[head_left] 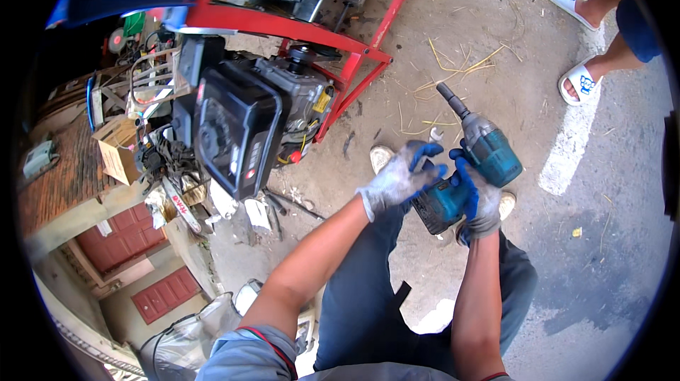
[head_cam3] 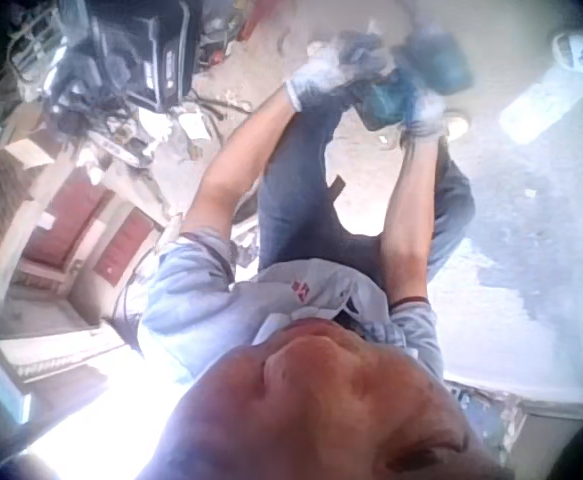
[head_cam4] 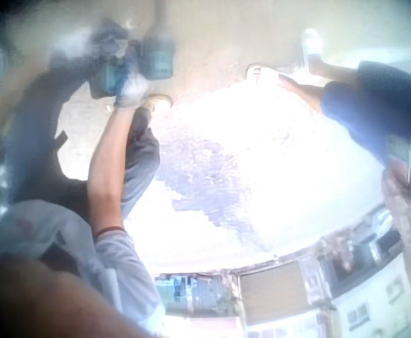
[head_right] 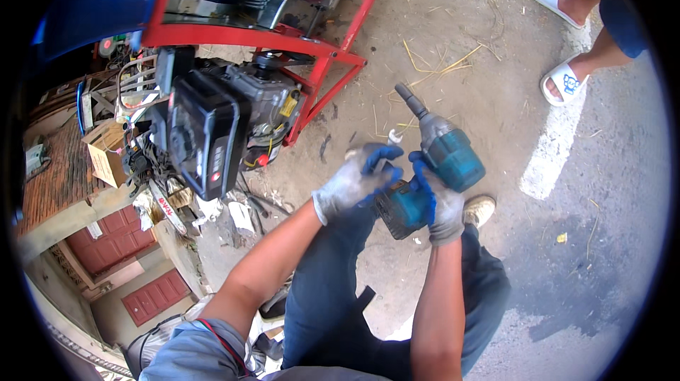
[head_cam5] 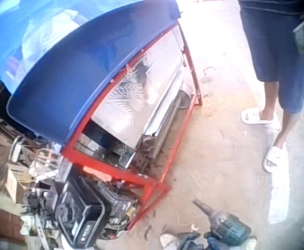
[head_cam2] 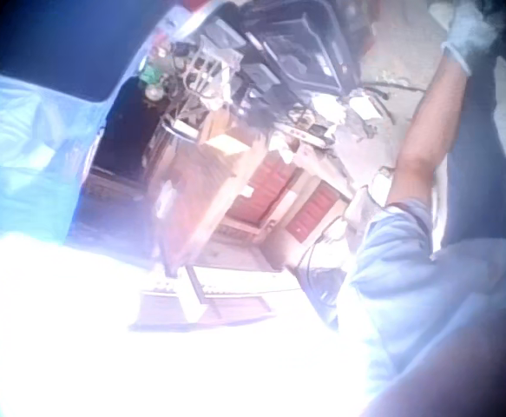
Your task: The person removes the engine cover of a red and blue three-wheeled vehicle and uses a socket wrench and an impact driver to loosen and remove bolts from the engine and frame. The person works on the engine assembly while two bystanders watch.
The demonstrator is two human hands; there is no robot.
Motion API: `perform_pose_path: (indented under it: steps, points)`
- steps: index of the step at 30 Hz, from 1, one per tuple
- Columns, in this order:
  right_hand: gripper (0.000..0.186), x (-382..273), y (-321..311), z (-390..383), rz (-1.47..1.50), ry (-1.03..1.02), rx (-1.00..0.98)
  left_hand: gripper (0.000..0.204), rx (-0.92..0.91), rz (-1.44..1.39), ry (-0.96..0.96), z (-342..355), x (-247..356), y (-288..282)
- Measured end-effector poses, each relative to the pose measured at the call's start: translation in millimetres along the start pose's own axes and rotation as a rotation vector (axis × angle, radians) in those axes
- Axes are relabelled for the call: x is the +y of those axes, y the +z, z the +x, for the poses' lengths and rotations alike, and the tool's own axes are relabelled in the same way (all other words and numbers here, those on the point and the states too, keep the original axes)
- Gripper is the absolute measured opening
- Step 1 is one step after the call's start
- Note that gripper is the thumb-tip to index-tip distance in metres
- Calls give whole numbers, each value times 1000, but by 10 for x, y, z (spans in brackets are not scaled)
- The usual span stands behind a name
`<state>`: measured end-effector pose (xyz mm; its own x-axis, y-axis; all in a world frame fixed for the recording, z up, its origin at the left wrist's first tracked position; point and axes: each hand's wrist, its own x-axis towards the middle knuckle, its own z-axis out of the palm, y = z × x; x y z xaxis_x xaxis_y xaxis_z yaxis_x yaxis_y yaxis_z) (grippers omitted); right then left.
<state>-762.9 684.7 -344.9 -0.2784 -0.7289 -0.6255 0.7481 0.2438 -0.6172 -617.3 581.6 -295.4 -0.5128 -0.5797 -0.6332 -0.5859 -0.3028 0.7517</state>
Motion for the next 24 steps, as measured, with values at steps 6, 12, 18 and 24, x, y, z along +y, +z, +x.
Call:
perform_pose_path:
  steps: [6,12,18,24]
  points:
    - [61,-301,515,-1619,-547,-204,-85,122,-112,-158,147,-1513,375,220]
    - [74,-502,1506,-2807,-789,-267,-408,82,7,-719,118,-2976,456,-124]
    - [73,-63,2587,-3675,-963,-389,-669,39,376,-1209,177,-4076,-85,-626]
    - [60,516,3591,-4005,-1241,-357,-872,48,641,-1169,128,-5140,-833,-1314]
